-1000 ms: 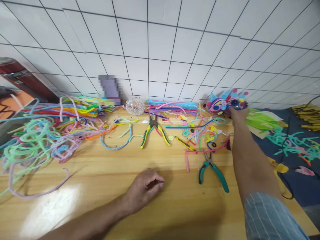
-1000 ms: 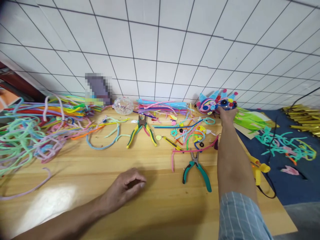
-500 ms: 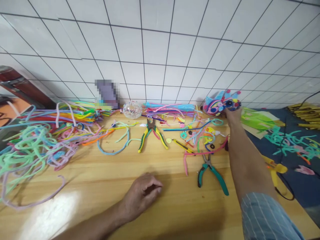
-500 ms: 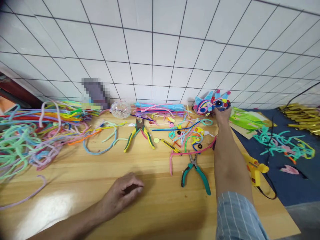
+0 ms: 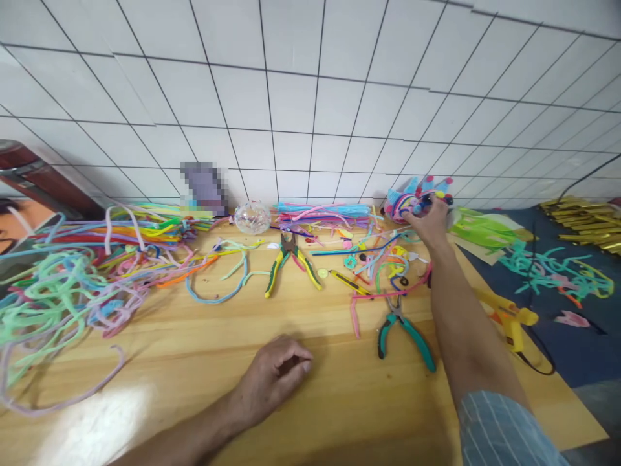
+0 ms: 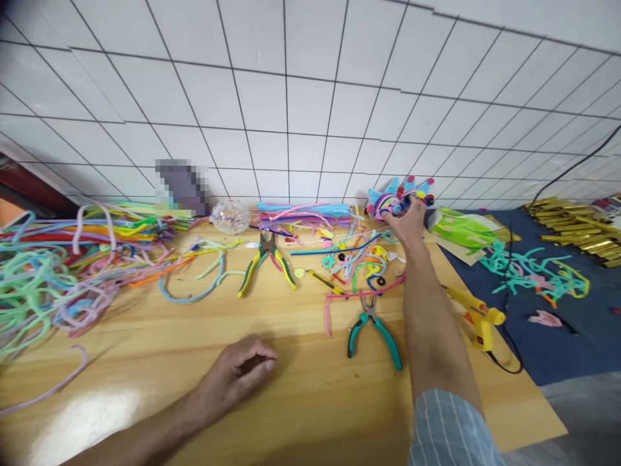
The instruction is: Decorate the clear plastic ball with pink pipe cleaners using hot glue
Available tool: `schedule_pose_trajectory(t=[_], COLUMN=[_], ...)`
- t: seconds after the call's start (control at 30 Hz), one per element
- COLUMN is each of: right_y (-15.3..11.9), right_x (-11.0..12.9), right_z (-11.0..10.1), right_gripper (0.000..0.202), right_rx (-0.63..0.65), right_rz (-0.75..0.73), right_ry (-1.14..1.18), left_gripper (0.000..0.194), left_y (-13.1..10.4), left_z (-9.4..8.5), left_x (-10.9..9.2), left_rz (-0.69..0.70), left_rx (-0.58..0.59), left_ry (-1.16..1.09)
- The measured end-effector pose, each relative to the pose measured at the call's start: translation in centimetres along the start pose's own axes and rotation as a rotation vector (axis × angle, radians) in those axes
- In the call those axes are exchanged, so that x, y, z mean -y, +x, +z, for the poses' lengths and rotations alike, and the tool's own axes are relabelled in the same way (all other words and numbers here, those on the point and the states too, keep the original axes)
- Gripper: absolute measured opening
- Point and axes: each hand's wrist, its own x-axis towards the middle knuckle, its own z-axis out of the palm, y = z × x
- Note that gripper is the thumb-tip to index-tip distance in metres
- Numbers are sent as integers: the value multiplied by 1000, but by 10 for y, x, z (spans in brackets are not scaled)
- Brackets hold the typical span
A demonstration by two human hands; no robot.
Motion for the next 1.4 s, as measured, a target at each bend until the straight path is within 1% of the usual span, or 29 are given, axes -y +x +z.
schedule_pose_trajectory(t=[0.07, 0.1, 0.17, 0.23, 0.37, 0.6, 0.77, 1.0, 1.07, 1.1, 1.17, 1.23, 1.33, 1.4], right_y=[-2, -2, -3, -3, -2, -1, -2, -6, -5, -4, 1, 9, 23, 32], right_x=[7, 10, 15, 19, 28, 53, 55, 55, 53, 50, 41, 28, 5, -9], right_z=[3, 5, 8, 12, 23, 44, 42, 43, 39, 35, 21, 4, -17, -25], right_gripper=[104, 105, 103, 101, 102, 98, 95, 96, 93, 87, 70, 59, 60, 60], right_rx=[58, 89, 136, 151, 137, 106, 99, 72, 41, 15, -57, -133, -170, -150], right_rz=[-35, -38, -17, 21, 79, 130, 135, 139, 146, 161, 219, 296, 370, 362], right_ry=[-33, -38, -27, -11, -1, -8, -13, -1, 5, 5, -8, -35, -77, -99], left_gripper=[15, 16, 15, 15, 15, 16, 15, 17, 18, 18, 17, 16, 17, 17], left_y=[0, 0, -1, -1, -1, 0, 2, 1, 1, 2, 2, 3, 3, 2], left_z=[1, 1, 2, 2, 1, 1, -1, -1, -1, -2, -2, -3, -3, -3], left_x=[1, 2, 3, 3, 3, 1, -3, -2, -3, -3, -5, -6, -6, -5], left_rz=[-1, -2, -6, -7, -5, 5, 7, 4, -3, -3, 5, 12, -4, -8], left_rx=[4, 5, 7, 6, 10, 1, -6, 5, 6, 5, 3, -1, 4, 10], left_ry=[0, -1, -5, -9, -12, 4, 6, 15, 14, 11, 3, -1, -1, -3])
